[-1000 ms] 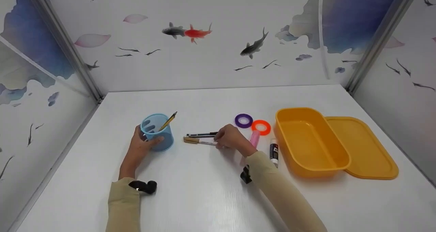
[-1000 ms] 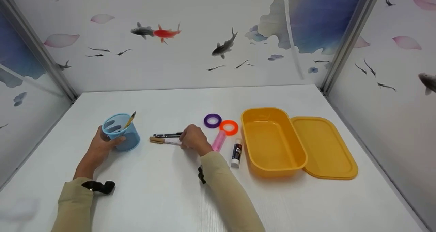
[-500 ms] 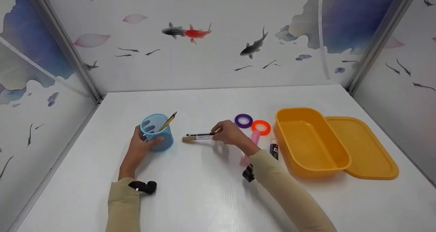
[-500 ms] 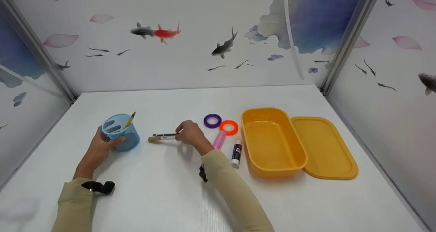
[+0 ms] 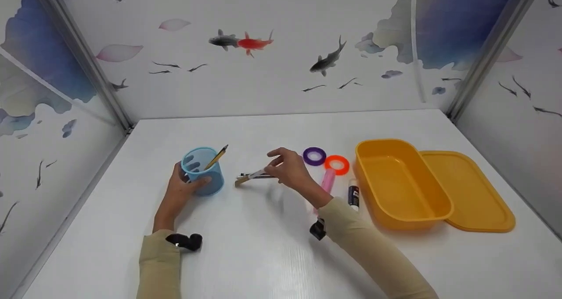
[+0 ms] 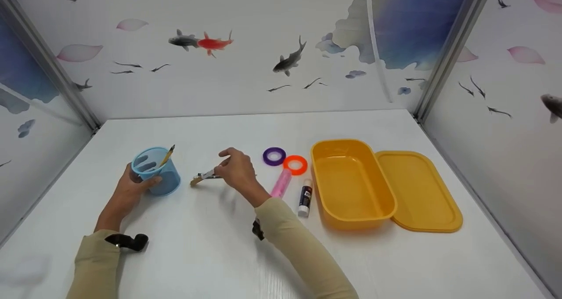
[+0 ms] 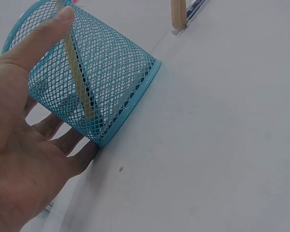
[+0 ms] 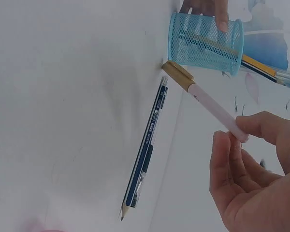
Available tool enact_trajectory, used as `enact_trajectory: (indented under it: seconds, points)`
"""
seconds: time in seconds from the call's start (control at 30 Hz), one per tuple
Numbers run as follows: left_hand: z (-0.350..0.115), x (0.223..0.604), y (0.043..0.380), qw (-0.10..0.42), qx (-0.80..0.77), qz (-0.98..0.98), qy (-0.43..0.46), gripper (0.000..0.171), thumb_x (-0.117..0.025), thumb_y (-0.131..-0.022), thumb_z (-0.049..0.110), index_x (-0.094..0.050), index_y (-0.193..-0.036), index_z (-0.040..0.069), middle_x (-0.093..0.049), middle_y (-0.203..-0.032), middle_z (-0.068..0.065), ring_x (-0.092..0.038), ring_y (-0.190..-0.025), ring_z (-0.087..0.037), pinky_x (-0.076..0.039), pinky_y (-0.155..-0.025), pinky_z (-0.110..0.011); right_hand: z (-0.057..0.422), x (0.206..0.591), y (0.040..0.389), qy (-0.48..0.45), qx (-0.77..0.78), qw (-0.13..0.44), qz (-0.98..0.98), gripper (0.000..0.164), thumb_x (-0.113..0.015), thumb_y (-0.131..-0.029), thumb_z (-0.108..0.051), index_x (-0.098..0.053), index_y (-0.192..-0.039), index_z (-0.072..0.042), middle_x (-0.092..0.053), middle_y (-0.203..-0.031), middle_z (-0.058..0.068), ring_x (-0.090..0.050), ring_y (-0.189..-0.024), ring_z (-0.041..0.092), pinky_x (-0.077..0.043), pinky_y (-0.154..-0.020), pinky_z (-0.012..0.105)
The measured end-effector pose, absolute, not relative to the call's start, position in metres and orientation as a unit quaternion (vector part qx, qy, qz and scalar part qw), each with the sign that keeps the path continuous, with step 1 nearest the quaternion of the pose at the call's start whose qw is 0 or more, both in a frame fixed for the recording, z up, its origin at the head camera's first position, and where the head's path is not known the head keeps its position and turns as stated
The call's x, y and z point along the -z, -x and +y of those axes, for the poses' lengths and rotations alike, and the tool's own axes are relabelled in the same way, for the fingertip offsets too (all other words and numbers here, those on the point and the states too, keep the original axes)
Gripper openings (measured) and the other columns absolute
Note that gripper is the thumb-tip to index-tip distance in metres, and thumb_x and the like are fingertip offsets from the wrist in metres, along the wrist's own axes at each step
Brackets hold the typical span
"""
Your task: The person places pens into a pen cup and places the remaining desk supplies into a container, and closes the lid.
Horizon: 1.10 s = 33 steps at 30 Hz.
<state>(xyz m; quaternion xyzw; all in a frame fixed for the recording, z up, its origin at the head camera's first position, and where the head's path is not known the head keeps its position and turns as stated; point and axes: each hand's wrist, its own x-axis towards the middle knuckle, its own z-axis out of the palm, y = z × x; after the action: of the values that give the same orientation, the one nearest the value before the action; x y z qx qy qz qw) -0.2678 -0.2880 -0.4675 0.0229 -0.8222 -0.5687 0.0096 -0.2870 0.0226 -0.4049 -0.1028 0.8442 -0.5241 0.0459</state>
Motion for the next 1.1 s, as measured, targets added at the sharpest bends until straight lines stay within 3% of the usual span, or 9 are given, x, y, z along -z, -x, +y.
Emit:
enact_trajectory:
  seconds: [0.37,0.63,0.83,1.1]
  points:
    - [-0.288,0.467,0.266,0.010,0.578,-0.816,-0.021,0.105,-0.080,-0.085,0.041,-0.011,-0.160,0.017,-0.022,-0.167,-0.011,-0.016,-0.157,-0.033,-0.017,-0.128,-0.053,0.011,0.400,0.288,0.092,0.600,-0.009,0.794,0.030,-0.076,-0.088,-0.015,-0.068,-0.117,-0.009,-0.072,-0.103,0.010,-0.072,-0.090,0.017,-0.064,-0.073,0.034]
    - [-0.288,0.467,0.268,0.014,0.575,-0.817,-0.023,0.104,-0.080,-0.084,0.040,-0.013,-0.159,0.015,-0.025,-0.166,-0.011,-0.017,-0.157,-0.033,-0.017,-0.128,-0.054,0.005,0.388,0.294,0.107,0.656,-0.023,0.747,0.023,-0.074,-0.090,-0.014,-0.070,-0.111,-0.006,-0.072,-0.106,0.013,-0.075,-0.095,0.022,-0.063,-0.070,0.026]
    - [-0.289,0.468,0.271,0.013,0.572,-0.819,-0.028,0.103,-0.080,-0.084,0.041,-0.014,-0.159,0.013,-0.026,-0.165,-0.012,-0.018,-0.156,-0.034,-0.018,-0.128,-0.054,0.000,0.377,0.299,0.108,0.687,-0.026,0.718,0.019,-0.074,-0.090,-0.012,-0.071,-0.108,-0.004,-0.072,-0.105,0.013,-0.075,-0.091,0.018,-0.063,-0.071,0.027]
    - [-0.289,0.469,0.270,0.010,0.571,-0.820,-0.028,0.103,-0.079,-0.085,0.041,-0.013,-0.159,0.014,-0.025,-0.166,-0.012,-0.018,-0.156,-0.034,-0.018,-0.127,-0.056,-0.006,0.355,0.303,0.111,0.694,-0.048,0.710,0.022,-0.071,-0.093,-0.015,-0.069,-0.112,-0.003,-0.070,-0.107,0.013,-0.074,-0.097,0.023,-0.063,-0.074,0.027]
